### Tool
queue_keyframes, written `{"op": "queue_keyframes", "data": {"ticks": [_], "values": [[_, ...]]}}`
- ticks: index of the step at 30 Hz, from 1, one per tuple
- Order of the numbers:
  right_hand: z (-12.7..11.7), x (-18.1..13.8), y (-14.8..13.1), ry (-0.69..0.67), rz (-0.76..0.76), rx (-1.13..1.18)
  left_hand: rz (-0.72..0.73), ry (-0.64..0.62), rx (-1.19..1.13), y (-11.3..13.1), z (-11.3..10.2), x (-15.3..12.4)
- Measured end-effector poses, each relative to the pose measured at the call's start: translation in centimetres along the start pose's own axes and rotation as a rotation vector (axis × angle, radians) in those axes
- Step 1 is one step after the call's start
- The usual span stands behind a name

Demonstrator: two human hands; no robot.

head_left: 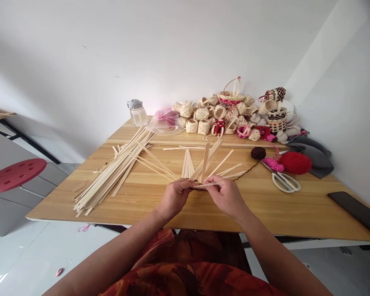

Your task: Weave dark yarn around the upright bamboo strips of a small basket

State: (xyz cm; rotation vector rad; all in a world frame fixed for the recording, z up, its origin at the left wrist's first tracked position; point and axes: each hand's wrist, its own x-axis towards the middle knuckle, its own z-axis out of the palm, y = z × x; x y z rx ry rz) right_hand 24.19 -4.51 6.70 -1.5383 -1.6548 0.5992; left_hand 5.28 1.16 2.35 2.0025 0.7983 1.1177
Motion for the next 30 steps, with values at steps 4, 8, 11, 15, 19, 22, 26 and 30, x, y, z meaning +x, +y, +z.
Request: {"op": "queue_keyframes", "data": {"ticks": [4,8,11,15,19,22,26,30], "values": [[-1.3,-1.2,-1.3,-0.091,-0.018,-0.167,0.048,0.056,0.137,0.1,-0.5,0.2],[-3.6,-3.7,-3.1,-0.222,0.026,-0.389,0.063,0.109,0.249,-0.1,-1.2,0.4],[-5.3,-5.7,-4.6,-0.246,-0.023,-0.447,0.058,0.134,0.281,-0.4,-1.4,0.4],[-6.7,-7.4,-6.2,-0.168,-0.187,-0.435,0.100,0.119,0.309,-0.6,-1.0,0.2],[-6.9,-8.1,-7.2,-0.146,-0.284,-0.389,0.159,0.133,0.366,-0.7,-0.8,0.3],[-6.9,-8.4,-7.6,-0.267,-0.315,-0.337,0.209,0.154,0.454,-0.8,-1.1,0.5],[-6.9,-8.6,-7.5,-0.245,-0.301,-0.337,0.267,0.161,0.556,-1.4,-1.8,0.8],[-6.9,-8.6,-7.3,-0.201,-0.257,-0.311,0.295,0.143,0.659,-2.2,-2.3,1.1]]}}
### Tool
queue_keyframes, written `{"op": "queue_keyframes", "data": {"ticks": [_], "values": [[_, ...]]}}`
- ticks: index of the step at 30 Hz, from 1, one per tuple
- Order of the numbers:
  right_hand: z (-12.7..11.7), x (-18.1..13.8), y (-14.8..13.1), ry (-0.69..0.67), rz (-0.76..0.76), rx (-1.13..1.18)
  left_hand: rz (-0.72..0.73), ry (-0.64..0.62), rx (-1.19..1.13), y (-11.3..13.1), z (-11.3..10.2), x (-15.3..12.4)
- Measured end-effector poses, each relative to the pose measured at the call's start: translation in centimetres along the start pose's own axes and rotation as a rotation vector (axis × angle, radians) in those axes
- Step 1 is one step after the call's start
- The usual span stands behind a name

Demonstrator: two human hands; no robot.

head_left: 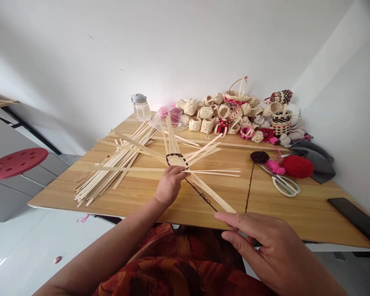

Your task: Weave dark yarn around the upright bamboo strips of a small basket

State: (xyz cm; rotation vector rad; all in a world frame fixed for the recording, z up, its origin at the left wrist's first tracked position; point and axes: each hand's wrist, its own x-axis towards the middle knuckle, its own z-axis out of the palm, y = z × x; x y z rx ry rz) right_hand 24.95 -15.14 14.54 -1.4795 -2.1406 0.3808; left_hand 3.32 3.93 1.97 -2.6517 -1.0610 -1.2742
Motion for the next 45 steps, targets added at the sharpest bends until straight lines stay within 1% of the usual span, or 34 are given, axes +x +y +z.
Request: {"op": "queue_keyframes", "data": {"ticks": [3,7,9,12,14,17,19,25,31,40,45], "values": [[0.1,0.2,0.2,0.044,0.030,0.007,0.010,-0.007,0.008,-0.5,0.2,-0.2],[0.6,0.4,0.5,0.137,0.055,-0.025,-0.016,-0.009,-0.020,-0.8,0.4,-0.4],[1.0,0.3,0.5,0.182,0.021,-0.063,-0.025,-0.002,-0.015,-1.1,0.4,-0.4],[1.7,0.3,0.5,0.212,-0.057,-0.116,-0.038,0.018,-0.001,-1.5,0.3,-0.3],[2.0,0.5,0.5,0.251,-0.075,-0.153,-0.052,0.025,0.007,-1.8,0.2,-0.2],[2.2,0.8,0.5,0.349,-0.036,-0.223,-0.076,0.036,0.021,-2.0,0.0,0.0],[2.2,1.0,0.4,0.387,0.001,-0.261,-0.079,0.040,0.028,-2.0,0.0,0.0],[2.2,1.3,0.2,0.341,0.088,-0.305,-0.070,0.044,0.038,-2.1,-0.2,0.1],[2.7,1.3,0.5,0.304,0.117,-0.315,-0.059,0.043,0.062,-2.4,-0.4,0.2],[2.6,1.1,0.3,0.313,0.063,-0.263,-0.045,0.013,0.112,-2.6,-0.3,-0.2],[2.8,1.0,0.5,0.257,0.069,-0.192,-0.011,0.009,0.103,-2.9,-0.2,-0.3]]}}
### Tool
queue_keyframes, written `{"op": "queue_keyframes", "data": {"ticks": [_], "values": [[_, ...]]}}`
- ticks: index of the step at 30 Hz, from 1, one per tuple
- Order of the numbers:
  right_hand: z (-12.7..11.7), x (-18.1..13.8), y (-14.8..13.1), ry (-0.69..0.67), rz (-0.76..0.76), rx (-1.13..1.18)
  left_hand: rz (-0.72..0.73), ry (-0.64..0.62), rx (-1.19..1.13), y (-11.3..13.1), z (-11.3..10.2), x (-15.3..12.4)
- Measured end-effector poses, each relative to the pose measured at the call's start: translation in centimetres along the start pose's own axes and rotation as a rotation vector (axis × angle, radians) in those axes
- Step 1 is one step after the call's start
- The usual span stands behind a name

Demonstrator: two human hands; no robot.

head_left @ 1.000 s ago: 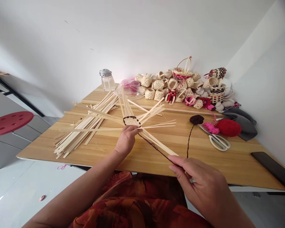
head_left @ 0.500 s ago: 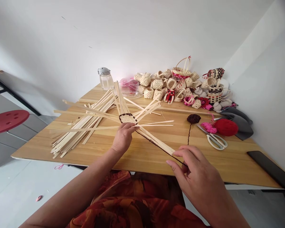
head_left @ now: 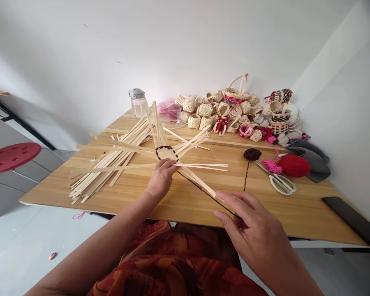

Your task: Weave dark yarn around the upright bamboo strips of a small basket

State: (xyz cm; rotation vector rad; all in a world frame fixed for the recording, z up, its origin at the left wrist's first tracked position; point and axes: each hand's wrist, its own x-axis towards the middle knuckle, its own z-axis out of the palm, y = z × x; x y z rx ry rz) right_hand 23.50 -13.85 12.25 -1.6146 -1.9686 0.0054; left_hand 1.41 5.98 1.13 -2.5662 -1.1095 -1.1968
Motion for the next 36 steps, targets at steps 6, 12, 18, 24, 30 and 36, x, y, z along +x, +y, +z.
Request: {"op": "queue_keyframes", "data": {"ticks": [6,12,18,24,30,36], "values": [[-0.2,0.3,0.9,-0.049,-0.002,0.053,0.101,-0.040,0.005,-0.2,-0.1,-0.1],[-0.5,0.9,1.9,-0.137,0.034,0.134,0.072,-0.013,-0.116,0.1,-0.6,-0.4],[-0.2,0.8,2.6,-0.107,0.099,0.221,-0.068,-0.027,-0.263,0.3,-2.0,-0.7],[0.0,0.5,2.6,-0.152,0.164,0.290,-0.272,-0.064,-0.388,0.8,-2.9,-0.3],[1.5,0.9,3.7,-0.096,0.169,0.320,-0.416,-0.096,-0.539,1.4,-3.1,-0.3],[2.5,1.3,6.7,0.004,0.162,0.180,-0.667,-0.133,-0.786,1.9,-3.8,0.0]]}}
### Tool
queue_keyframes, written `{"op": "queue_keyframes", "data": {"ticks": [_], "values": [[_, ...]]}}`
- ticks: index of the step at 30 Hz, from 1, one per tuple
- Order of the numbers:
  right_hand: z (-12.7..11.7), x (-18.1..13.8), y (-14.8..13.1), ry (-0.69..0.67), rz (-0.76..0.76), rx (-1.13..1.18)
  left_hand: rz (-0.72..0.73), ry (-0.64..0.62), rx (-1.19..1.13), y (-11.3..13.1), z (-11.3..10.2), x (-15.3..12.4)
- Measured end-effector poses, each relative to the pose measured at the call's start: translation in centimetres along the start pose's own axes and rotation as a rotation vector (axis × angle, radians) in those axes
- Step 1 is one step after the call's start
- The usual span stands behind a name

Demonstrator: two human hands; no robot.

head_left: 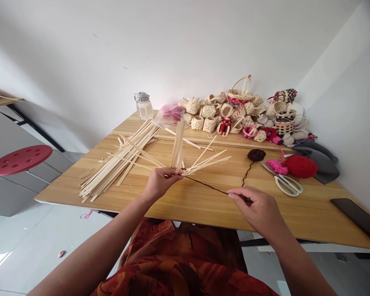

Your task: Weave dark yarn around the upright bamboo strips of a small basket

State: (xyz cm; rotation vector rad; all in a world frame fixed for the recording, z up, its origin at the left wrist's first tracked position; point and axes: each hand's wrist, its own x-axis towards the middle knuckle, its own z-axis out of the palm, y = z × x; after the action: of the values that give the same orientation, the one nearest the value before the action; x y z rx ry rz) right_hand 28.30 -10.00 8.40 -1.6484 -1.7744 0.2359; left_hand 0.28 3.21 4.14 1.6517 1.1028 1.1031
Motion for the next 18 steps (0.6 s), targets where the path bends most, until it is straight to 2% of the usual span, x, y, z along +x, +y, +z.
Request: {"op": "queue_keyframes", "data": {"ticks": [3,7,10,15,18], "values": [[0.3,0.6,2.1,-0.023,-0.006,-0.045,-0.024,0.016,-0.036,0.8,0.1,-0.1],[1.9,1.7,5.2,-0.092,0.032,-0.104,-0.034,0.013,-0.109,1.5,0.9,-0.3],[2.9,2.3,6.4,-0.155,0.051,-0.123,-0.032,-0.003,-0.135,1.7,1.2,-0.3],[2.0,2.9,5.2,-0.307,0.071,-0.129,-0.047,-0.111,-0.147,2.2,0.4,0.1],[2.1,3.4,3.3,-0.304,0.126,0.015,-0.069,-0.144,-0.137,2.7,0.3,0.3]]}}
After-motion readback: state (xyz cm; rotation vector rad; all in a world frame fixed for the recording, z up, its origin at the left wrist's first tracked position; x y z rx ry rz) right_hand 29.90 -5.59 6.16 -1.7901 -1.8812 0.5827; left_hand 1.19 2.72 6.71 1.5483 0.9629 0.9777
